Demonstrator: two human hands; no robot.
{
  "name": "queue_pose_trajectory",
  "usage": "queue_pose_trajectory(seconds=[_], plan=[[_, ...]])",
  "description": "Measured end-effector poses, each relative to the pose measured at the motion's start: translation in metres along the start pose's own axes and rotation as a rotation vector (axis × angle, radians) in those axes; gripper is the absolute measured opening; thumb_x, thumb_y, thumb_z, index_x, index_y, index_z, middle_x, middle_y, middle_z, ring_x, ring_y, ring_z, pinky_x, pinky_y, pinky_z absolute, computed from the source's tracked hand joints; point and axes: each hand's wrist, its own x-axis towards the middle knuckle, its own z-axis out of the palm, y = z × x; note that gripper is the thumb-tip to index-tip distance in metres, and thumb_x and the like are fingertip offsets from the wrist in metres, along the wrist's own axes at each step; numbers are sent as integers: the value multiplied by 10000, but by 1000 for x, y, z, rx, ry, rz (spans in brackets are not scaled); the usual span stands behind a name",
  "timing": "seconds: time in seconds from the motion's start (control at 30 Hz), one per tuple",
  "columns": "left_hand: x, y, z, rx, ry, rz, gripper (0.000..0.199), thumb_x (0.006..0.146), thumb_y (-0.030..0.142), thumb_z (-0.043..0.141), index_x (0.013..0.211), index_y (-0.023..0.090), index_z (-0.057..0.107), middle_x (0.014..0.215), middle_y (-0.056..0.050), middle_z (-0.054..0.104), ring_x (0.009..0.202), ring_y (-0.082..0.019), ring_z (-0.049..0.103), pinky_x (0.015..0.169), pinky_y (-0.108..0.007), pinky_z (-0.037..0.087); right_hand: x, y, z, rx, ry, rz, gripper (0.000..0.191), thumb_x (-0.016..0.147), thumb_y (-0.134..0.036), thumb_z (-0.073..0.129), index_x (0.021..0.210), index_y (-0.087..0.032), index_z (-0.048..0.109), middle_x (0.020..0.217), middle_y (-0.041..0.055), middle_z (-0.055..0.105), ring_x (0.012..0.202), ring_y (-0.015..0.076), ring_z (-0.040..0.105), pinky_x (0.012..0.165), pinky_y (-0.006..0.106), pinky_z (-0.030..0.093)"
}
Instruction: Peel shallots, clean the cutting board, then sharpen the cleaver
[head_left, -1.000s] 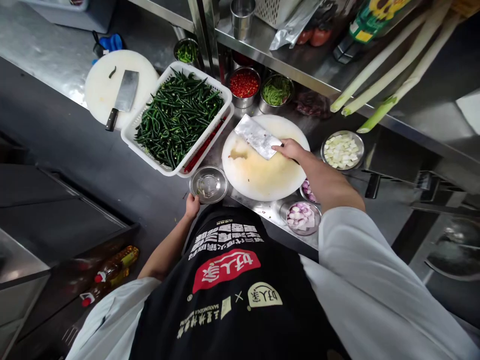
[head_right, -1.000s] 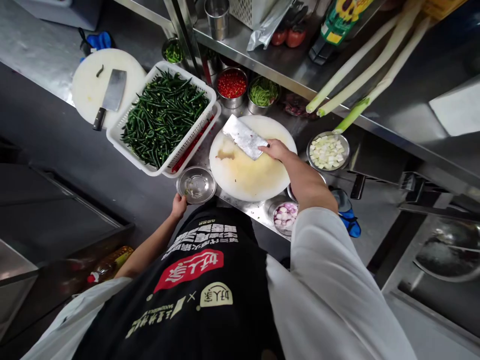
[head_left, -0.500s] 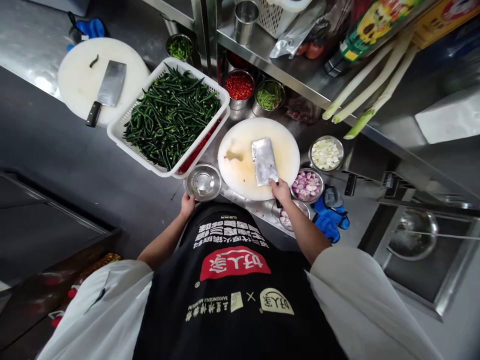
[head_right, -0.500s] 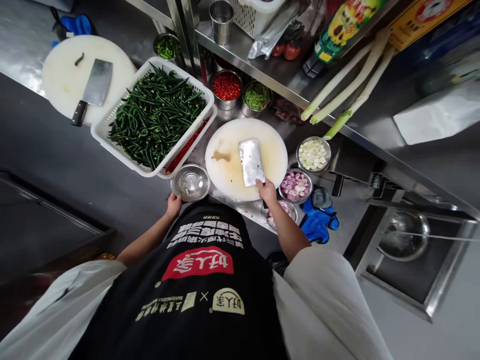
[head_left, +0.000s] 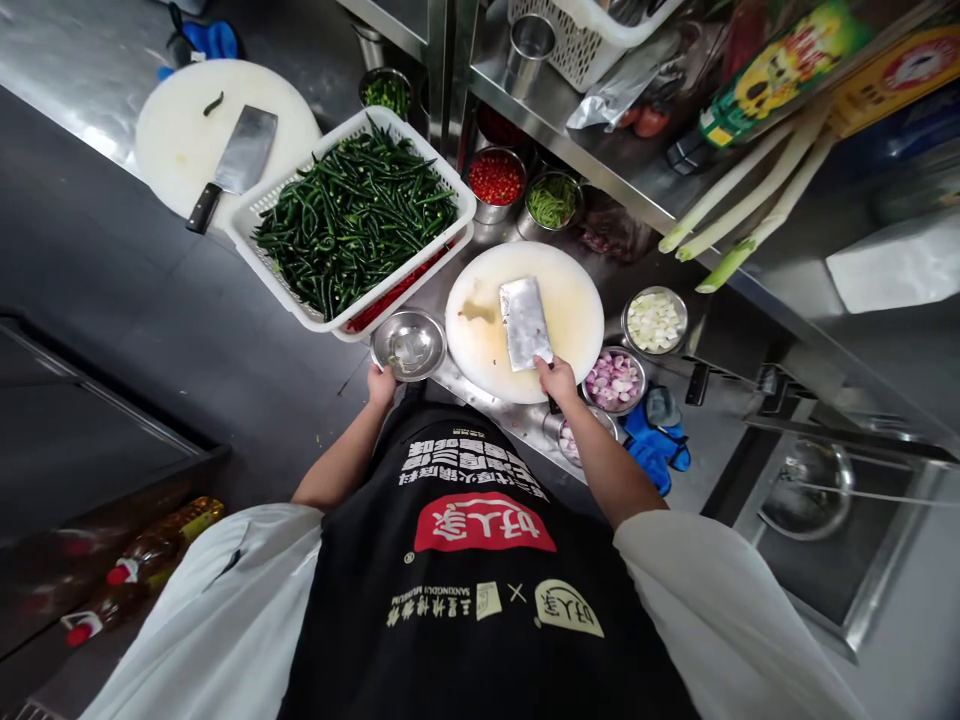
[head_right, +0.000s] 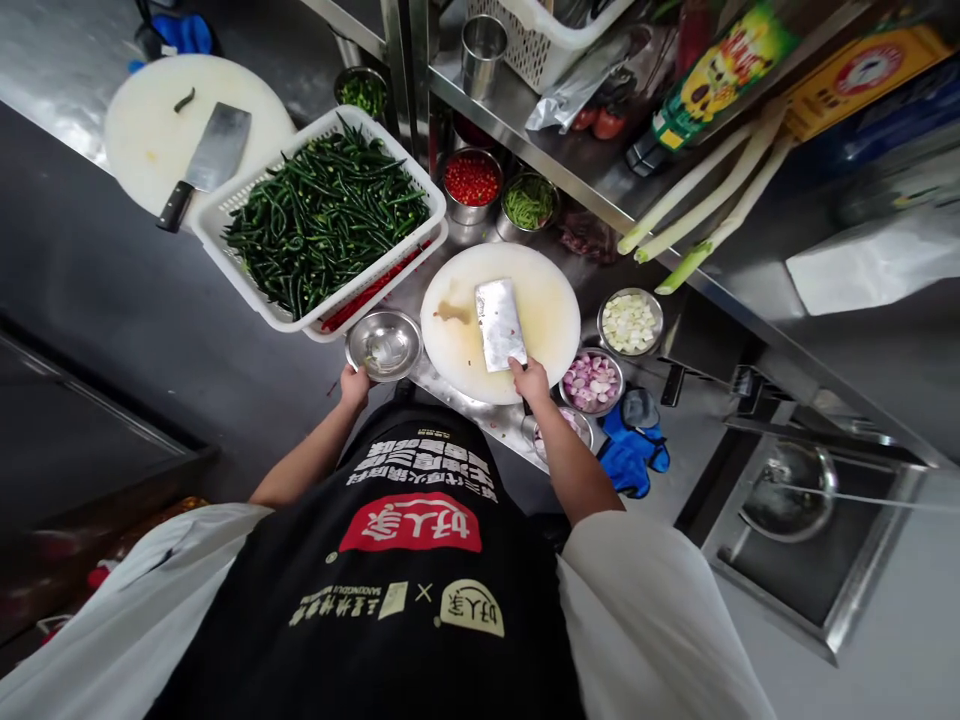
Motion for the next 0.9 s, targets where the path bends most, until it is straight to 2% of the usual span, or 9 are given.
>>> queue_pose_trajectory(seconds=[0.1, 0.23, 0.33, 0.47, 0.57, 0.63, 0.7, 0.8, 0.9], plan=[[9, 13, 3, -65, 77, -64, 230, 892, 171, 616, 1121, 181, 605, 936, -70, 720, 772, -199, 694, 753, -409, 668, -2, -6, 3, -17, -22, -25, 352, 1034, -567, 670, 983, -220, 655, 507, -52, 534, 449, 196, 532, 515, 300, 473], [16, 19, -1, -67, 53, -55, 226, 890, 209, 695, 1107, 182, 635, 884, -57, 723, 717, -190, 677, 708, -371, 642, -3, -16, 18, -79, -85, -63, 351, 1059, -552, 634, 1034, -205, 681, 521, -54, 542, 460, 196, 551, 533, 294, 485], [17, 19, -4, -68, 36, -54, 232, 892, 245, 743, 1093, 180, 648, 872, -52, 723, 715, -189, 679, 703, -350, 627, -11, -31, 38, -201, -139, -109, 355, 1089, -528, 587, 1087, -191, 697, 589, -29, 612, 507, 197, 599, 585, 287, 509], [16, 19, -7, -93, -6, -56, 243, 897, 227, 739, 1116, 191, 641, 884, -39, 731, 751, -189, 690, 752, -360, 644, -38, -58, 73, -459, -188, -294, 338, 1078, -529, 618, 1059, -210, 727, 889, 90, 792, 840, 254, 752, 799, 309, 554], [15, 20, -9, -99, -34, -63, 207, 904, 199, 725, 1091, 192, 636, 878, -40, 729, 788, -204, 703, 798, -394, 657, -50, -69, 87, -515, -162, -348, 331, 1078, -536, 614, 1061, -231, 741, 1054, 126, 820, 1016, 281, 760, 887, 320, 544], [14, 20, -10, -97, -42, -60, 192, 903, 174, 715, 1079, 187, 639, 888, -53, 735, 814, -218, 712, 810, -413, 662, -45, -67, 81, -432, -107, -288, 360, 1091, -554, 576, 1062, -230, 731, 1001, 112, 813, 946, 266, 757, 832, 311, 549], [15, 20, -11, -89, -44, -59, 190, 901, 156, 703, 1079, 183, 641, 902, -62, 742, 819, -223, 717, 804, -416, 672, -29, -58, 63, -295, -45, -199, 373, 1088, -563, 566, 1038, -221, 708, 843, 72, 770, 764, 237, 720, 712, 295, 539], [16, 19, -13, -77, -61, -53, 193, 902, 167, 698, 1085, 179, 639, 918, -50, 749, 782, -199, 722, 784, -397, 690, 3, -41, 30, -70, 31, -105, 352, 1060, -556, 622, 964, -219, 658, 592, -9, 610, 506, 196, 571, 534, 284, 466], [18, 19, -14, -84, -60, -53, 180, 903, 155, 685, 1075, 178, 639, 908, -31, 747, 747, -183, 732, 793, -405, 703, 22, -33, 16, 66, 57, -86, 319, 1037, -519, 678, 904, -236, 613, 482, -48, 496, 417, 182, 478, 460, 291, 402]])
